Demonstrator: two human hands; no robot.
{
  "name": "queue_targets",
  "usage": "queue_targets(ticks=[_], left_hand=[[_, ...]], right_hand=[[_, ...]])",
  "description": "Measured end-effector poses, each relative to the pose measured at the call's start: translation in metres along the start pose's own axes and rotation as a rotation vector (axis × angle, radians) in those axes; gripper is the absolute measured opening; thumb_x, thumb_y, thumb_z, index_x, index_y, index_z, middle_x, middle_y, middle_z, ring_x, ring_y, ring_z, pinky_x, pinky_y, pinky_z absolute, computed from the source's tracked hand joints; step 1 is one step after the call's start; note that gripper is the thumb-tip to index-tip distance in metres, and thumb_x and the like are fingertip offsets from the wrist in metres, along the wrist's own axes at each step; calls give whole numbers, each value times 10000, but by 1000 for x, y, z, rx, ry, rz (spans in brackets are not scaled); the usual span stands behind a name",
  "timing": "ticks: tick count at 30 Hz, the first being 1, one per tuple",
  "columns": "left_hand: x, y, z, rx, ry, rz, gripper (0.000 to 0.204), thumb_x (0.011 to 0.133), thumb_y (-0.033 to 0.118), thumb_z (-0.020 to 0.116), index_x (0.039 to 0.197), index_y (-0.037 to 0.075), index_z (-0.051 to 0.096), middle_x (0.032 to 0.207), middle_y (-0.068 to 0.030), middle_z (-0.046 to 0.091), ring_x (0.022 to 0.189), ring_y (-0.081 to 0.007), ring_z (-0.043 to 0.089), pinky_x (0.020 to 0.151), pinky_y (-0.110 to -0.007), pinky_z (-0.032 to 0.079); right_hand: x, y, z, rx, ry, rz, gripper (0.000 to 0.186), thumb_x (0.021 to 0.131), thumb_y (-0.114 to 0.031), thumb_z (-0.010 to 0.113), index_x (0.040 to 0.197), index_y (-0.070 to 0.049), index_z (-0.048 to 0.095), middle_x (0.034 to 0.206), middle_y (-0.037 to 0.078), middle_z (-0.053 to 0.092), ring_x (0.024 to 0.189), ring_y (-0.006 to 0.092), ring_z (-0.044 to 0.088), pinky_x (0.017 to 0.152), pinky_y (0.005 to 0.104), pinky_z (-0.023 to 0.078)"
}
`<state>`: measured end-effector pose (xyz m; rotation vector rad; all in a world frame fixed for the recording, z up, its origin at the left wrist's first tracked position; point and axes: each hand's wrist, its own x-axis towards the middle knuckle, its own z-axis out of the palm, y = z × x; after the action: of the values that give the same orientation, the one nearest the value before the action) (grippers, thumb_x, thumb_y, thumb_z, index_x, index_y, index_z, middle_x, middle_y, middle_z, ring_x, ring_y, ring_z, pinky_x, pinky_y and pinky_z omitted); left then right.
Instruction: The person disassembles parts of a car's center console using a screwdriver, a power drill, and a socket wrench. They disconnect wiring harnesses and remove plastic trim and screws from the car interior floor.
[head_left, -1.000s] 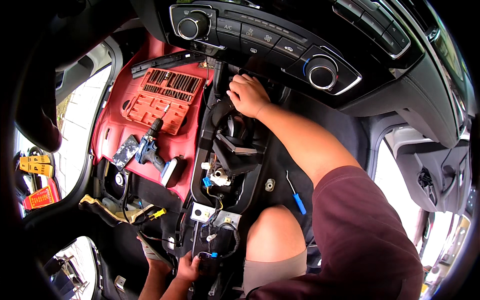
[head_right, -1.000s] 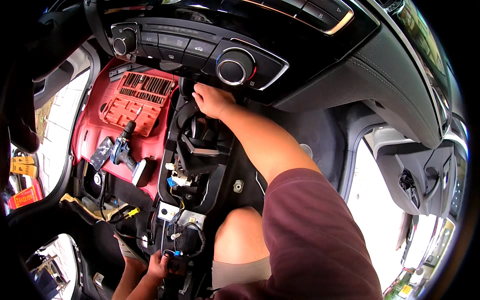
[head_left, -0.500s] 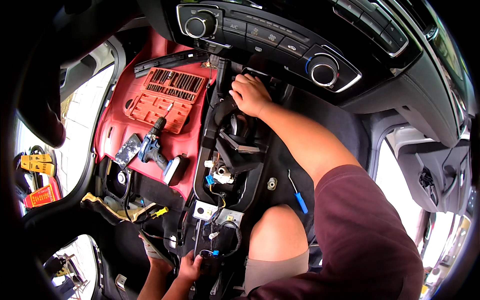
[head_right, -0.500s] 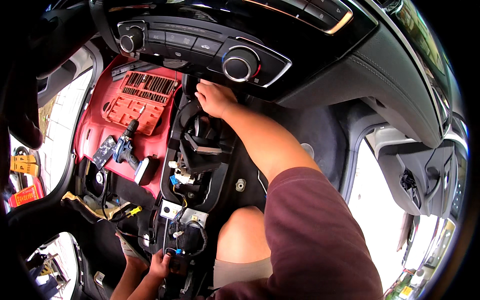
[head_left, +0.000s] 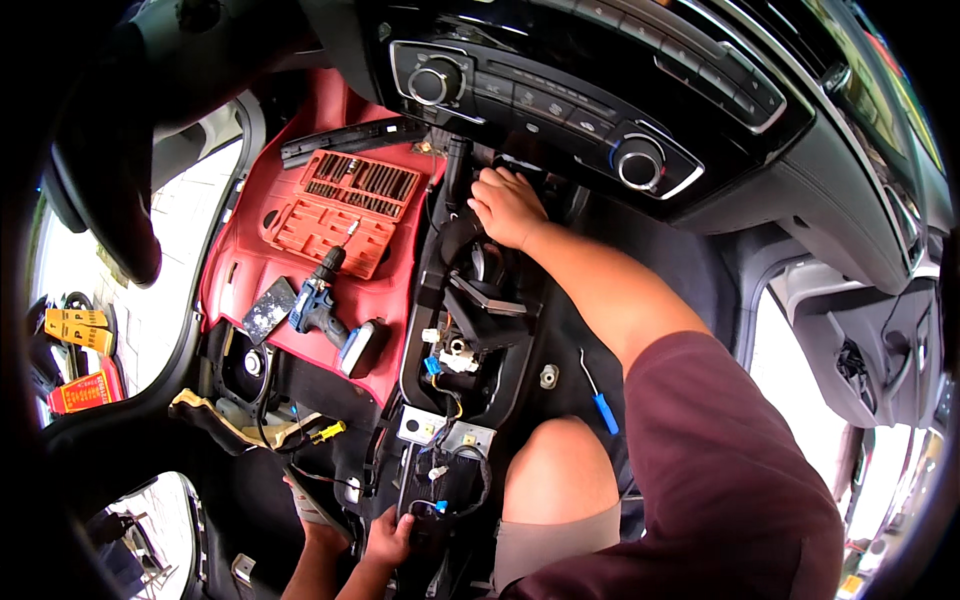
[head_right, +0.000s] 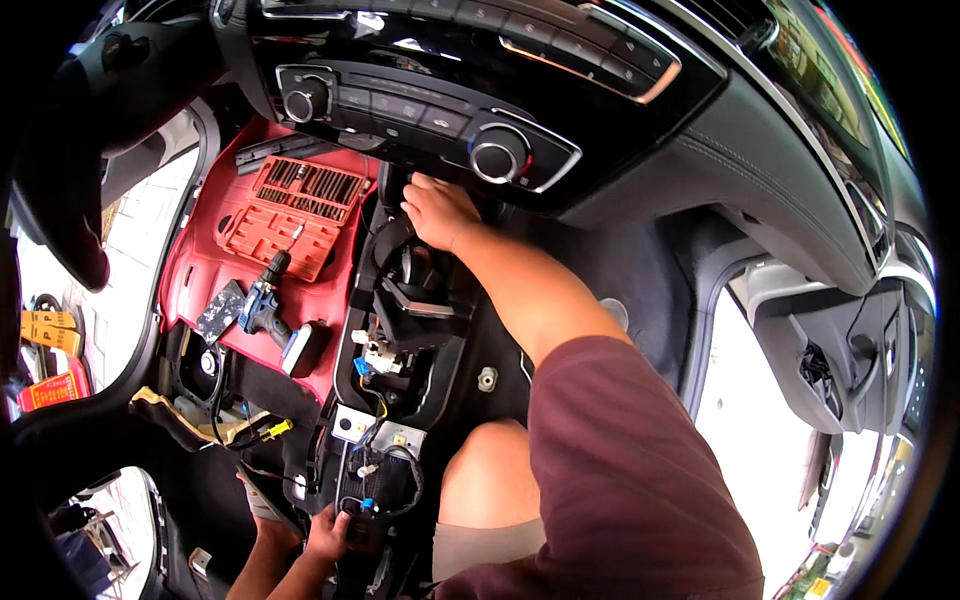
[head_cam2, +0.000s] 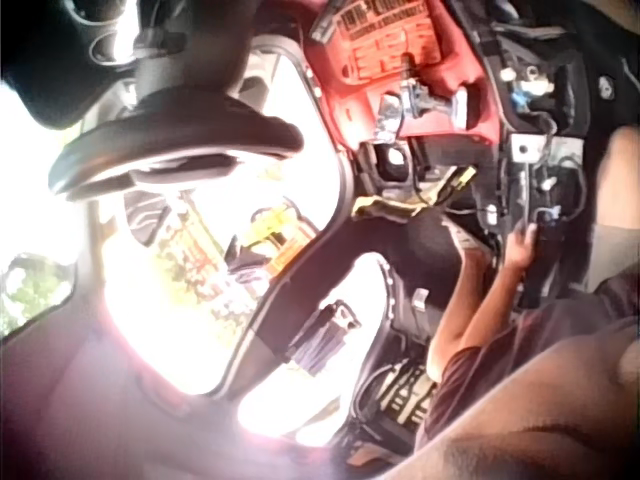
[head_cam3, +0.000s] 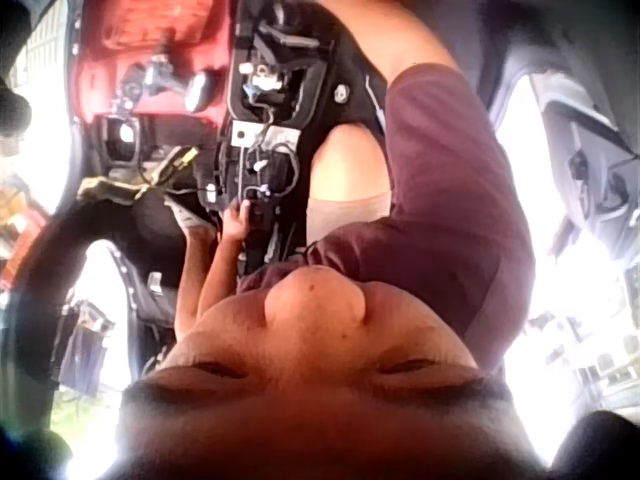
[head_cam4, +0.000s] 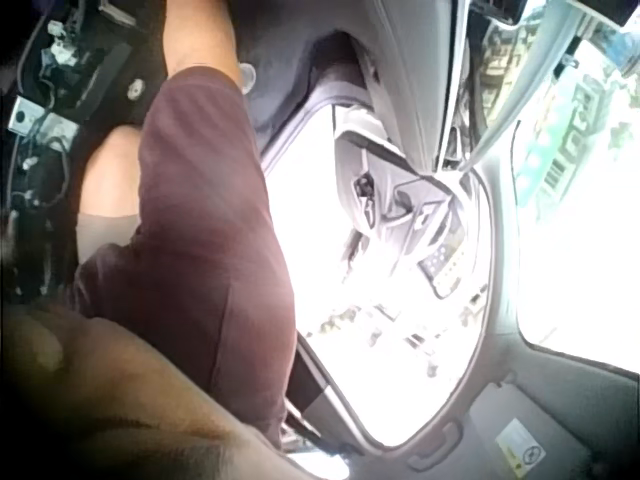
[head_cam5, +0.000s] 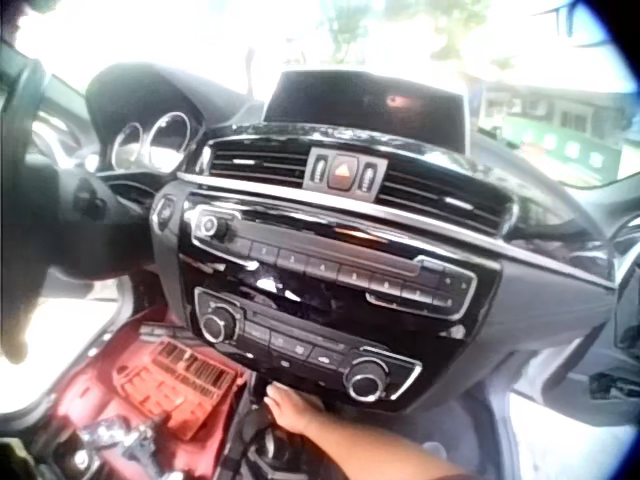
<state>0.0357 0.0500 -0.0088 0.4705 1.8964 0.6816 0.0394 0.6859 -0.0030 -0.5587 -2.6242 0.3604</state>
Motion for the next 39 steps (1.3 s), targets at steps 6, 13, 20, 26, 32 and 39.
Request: queue_targets(ticks=[6,13,20,26,32,39], left_hand=[[9,-9,6,-3,-43,6,364,1031,311,654,1122,-40,684,802,-145,712,758,-178,664,725,-368,541],[2,-1,4,-27,-28,1,384,1028,292,653,1211,-44,682,899,-158,749,867,-174,701,818,-355,558],[-1,6,4,-46,-19,-22,393,1036,304,648,1222,-40,683,924,-158,766,869,-193,708,829,-368,558],[-2,3,1,-49,-34,-49,406,1037,335,648,1180,-43,686,896,-171,758,860,-219,716,810,-381,557],[-5,26,-8,68,-65,-83,433,1037,384,641,1144,-33,689,881,-196,748,837,-260,726,792,-407,555],[-1,-2,-2,8,-56,-34,477,1043,430,624,1141,-32,685,875,-204,743,830,-271,724,788,-411,554]], right_hand=[[-2,0,-1,-2,-16,9,197,970,-245,649,890,-79,579,1019,102,586,1022,348,620,861,479,509],[1,5,8,40,-46,46,193,958,-255,658,862,-101,591,1005,74,572,1037,315,571,882,464,453],[0,12,11,64,38,-42,209,937,-243,694,836,-96,585,958,75,575,996,319,580,868,459,460],[-2,10,10,70,30,-40,217,928,-237,707,817,-87,596,948,79,576,981,322,581,854,461,472],[-4,8,11,38,3,-25,216,931,-266,694,814,-95,633,965,79,595,1026,320,593,897,470,482],[-3,9,12,6,-9,-10,192,933,-264,692,832,-104,655,982,66,598,1040,309,585,911,456,472]])
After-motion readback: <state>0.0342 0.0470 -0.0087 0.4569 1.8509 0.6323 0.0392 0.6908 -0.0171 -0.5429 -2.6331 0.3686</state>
